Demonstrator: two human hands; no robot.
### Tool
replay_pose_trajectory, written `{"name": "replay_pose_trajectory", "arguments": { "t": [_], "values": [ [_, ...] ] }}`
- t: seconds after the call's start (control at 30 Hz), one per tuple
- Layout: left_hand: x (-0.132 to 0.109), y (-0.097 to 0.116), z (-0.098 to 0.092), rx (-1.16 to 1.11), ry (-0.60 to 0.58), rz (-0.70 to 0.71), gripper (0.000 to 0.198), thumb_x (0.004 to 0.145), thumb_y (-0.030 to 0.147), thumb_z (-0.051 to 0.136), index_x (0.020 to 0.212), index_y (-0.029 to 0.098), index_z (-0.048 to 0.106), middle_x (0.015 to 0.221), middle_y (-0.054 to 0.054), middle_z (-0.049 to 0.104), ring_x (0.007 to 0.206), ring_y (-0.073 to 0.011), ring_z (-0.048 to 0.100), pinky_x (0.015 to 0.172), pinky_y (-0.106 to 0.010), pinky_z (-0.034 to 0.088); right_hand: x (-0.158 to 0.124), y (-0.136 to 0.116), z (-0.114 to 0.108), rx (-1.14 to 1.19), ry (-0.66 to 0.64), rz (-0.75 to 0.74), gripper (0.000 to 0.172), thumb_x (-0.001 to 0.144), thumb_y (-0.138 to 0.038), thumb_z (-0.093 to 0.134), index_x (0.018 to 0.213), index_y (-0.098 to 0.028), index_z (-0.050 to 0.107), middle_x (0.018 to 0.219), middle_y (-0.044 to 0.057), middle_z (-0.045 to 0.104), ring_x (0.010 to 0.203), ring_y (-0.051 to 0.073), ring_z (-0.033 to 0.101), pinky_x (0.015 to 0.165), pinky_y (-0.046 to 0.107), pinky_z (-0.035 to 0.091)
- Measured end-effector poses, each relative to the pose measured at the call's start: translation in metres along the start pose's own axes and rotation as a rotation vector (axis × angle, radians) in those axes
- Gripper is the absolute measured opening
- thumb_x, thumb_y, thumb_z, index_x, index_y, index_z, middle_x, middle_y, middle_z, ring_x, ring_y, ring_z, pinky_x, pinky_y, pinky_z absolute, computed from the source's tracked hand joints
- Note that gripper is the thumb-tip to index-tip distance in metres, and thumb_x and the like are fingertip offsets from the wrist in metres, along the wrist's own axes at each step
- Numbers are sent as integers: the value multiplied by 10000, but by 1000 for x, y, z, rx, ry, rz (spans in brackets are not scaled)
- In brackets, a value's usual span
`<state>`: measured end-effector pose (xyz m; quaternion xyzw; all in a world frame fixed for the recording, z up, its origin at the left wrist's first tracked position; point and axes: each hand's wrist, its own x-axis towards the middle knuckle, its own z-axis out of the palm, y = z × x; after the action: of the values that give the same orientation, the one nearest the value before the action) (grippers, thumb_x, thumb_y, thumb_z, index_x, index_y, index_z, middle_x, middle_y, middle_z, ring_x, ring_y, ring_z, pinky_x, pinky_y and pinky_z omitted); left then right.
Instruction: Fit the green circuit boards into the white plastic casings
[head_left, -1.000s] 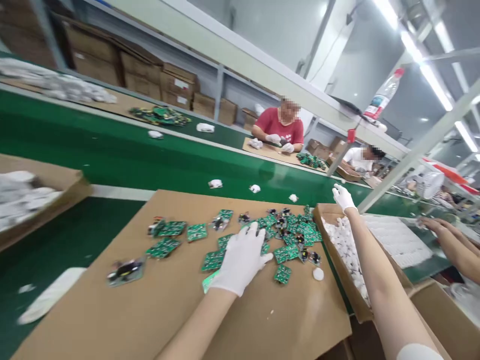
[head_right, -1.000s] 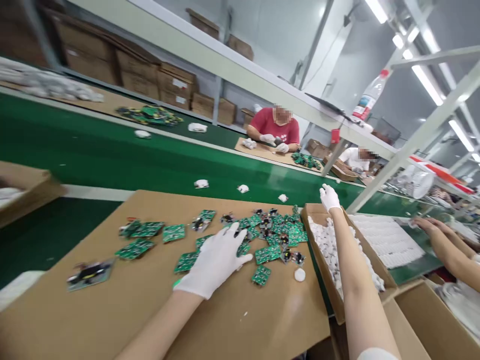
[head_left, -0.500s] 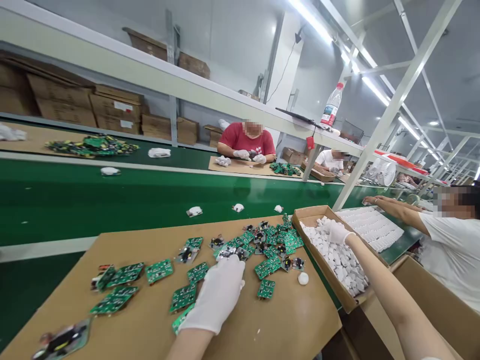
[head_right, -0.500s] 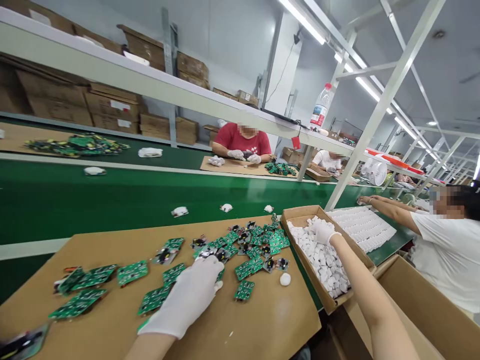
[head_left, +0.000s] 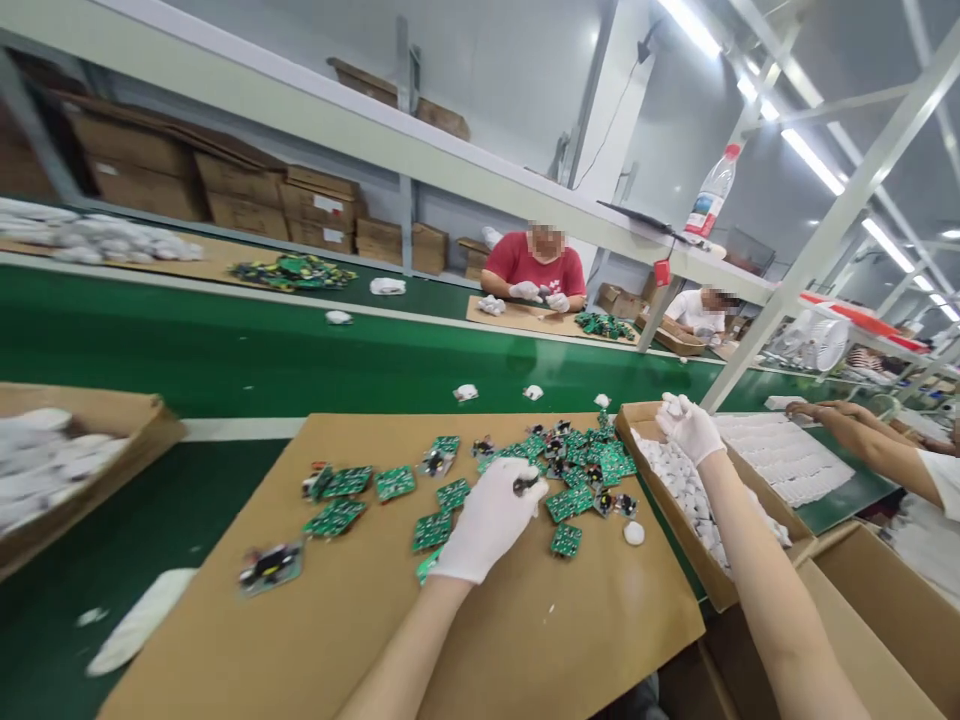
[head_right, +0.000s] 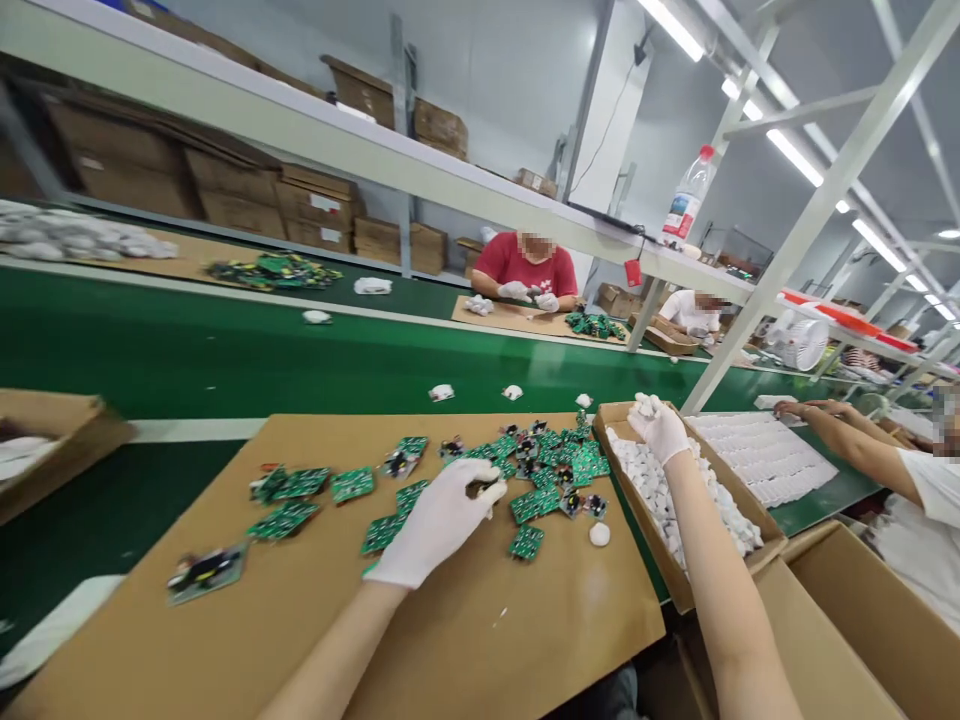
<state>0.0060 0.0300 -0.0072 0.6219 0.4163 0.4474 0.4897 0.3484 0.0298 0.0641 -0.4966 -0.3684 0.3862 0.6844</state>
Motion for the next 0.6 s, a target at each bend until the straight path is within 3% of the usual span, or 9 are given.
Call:
{"name": "replay_pose_trajectory", "arguments": {
  "t": [0.13,0.27,0.33,0.43,0.47,0.53,0.6],
  "values": [
    [6,-2,-4,-256,-1,-121,329,731,466,682,885,175,690,913,-83,697,935,-255,640,926,-421,499,-2,30,58,232,-144,138,178,945,-303,585,986,-133,624,999,43,655,877,161,650,765,340,562],
    [7,-1,-7,-490,-20,-141,452,736,531,669,999,163,655,1099,-132,697,1005,-258,670,890,-413,548,-24,72,116,350,-329,270,172,941,-303,594,931,-133,619,879,13,640,716,116,618,634,265,536],
    [7,0,-8,-601,-5,-167,443,728,483,707,1044,178,645,1191,-128,668,1038,-263,673,921,-420,539,-37,90,133,384,-418,330,179,938,-293,594,863,-131,602,788,-11,606,627,90,571,549,216,485],
    [6,-1,-12,-732,19,-234,429,741,420,738,1101,206,646,1261,-105,635,1042,-267,683,964,-423,519,-51,108,140,426,-482,391,183,874,-262,651,763,-145,566,691,-27,557,535,64,496,468,173,384],
    [5,-2,-14,-708,13,-230,417,782,421,702,1137,212,641,1272,-103,631,1040,-265,685,970,-425,518,-54,110,139,439,-485,400,190,842,-263,676,745,-155,553,671,-31,543,517,59,474,455,169,355],
    [1,-1,-16,-446,15,-153,376,909,425,536,1219,226,611,1276,-98,638,1034,-242,688,952,-409,534,-58,111,139,458,-471,405,234,779,-286,720,718,-175,523,629,-47,507,480,51,419,434,167,298],
    [-1,1,-13,79,79,-9,372,997,369,348,1254,252,590,1250,-79,656,1013,-191,686,893,-362,562,-62,105,141,458,-448,398,314,723,-330,750,675,-186,475,569,-73,443,436,39,329,415,164,231]
  ]
}}
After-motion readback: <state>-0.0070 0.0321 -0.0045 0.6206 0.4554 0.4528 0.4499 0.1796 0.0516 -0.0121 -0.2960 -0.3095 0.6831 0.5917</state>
